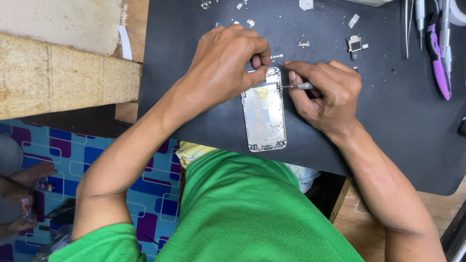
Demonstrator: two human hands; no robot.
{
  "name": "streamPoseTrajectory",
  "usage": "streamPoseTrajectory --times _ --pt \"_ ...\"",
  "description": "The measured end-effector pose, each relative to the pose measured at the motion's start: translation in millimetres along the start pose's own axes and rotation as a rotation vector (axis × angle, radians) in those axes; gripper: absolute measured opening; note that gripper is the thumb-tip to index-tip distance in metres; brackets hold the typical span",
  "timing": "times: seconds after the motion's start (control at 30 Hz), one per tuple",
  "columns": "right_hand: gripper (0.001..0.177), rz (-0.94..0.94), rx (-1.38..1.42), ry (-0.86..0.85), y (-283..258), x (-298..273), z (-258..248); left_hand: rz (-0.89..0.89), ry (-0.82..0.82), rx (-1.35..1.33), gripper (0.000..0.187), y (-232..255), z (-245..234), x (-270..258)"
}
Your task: The person uses a screwdriver to remove screws from a disassembled smartphone chassis on a black work mat. They then use a metal spudger to pry and separate internal components within the phone frame. The person continues to manipulate small parts and tools on the work surface.
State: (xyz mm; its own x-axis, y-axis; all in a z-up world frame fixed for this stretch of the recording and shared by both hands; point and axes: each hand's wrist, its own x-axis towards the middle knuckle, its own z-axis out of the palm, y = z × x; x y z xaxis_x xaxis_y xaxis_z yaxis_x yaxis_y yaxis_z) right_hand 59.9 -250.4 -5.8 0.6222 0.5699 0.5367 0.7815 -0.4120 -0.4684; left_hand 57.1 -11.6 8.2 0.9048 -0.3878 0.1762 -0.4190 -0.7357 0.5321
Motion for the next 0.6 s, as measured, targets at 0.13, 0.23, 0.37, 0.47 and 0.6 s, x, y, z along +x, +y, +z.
streamPoseTrajectory --times 0.13,0.23,0.37,0.47,0.6 --pt "0.014 0.0 -0.003 -0.011 1 -1 2 -0.004 -0.006 0.026 0.006 0 1 2" --pt "0.015 0.003 -0.015 0.004 3 -2 1 0.011 -0.014 0.042 0.007 0 3 5" --pt "0.014 -0.003 -0.007 -0.01 3 -1 0 0.036 -0.032 0.03 0.007 -1 0 3" --pt "0.016 -0.048 -0.003 -0.052 0 1 -2 0.06 -0.042 -0.018 0.007 -2 -5 1" --pt "0.016 -0.161 -0.078 -0.135 1 1 1 0.064 -0.039 -0.057 0.005 -3 -7 0"
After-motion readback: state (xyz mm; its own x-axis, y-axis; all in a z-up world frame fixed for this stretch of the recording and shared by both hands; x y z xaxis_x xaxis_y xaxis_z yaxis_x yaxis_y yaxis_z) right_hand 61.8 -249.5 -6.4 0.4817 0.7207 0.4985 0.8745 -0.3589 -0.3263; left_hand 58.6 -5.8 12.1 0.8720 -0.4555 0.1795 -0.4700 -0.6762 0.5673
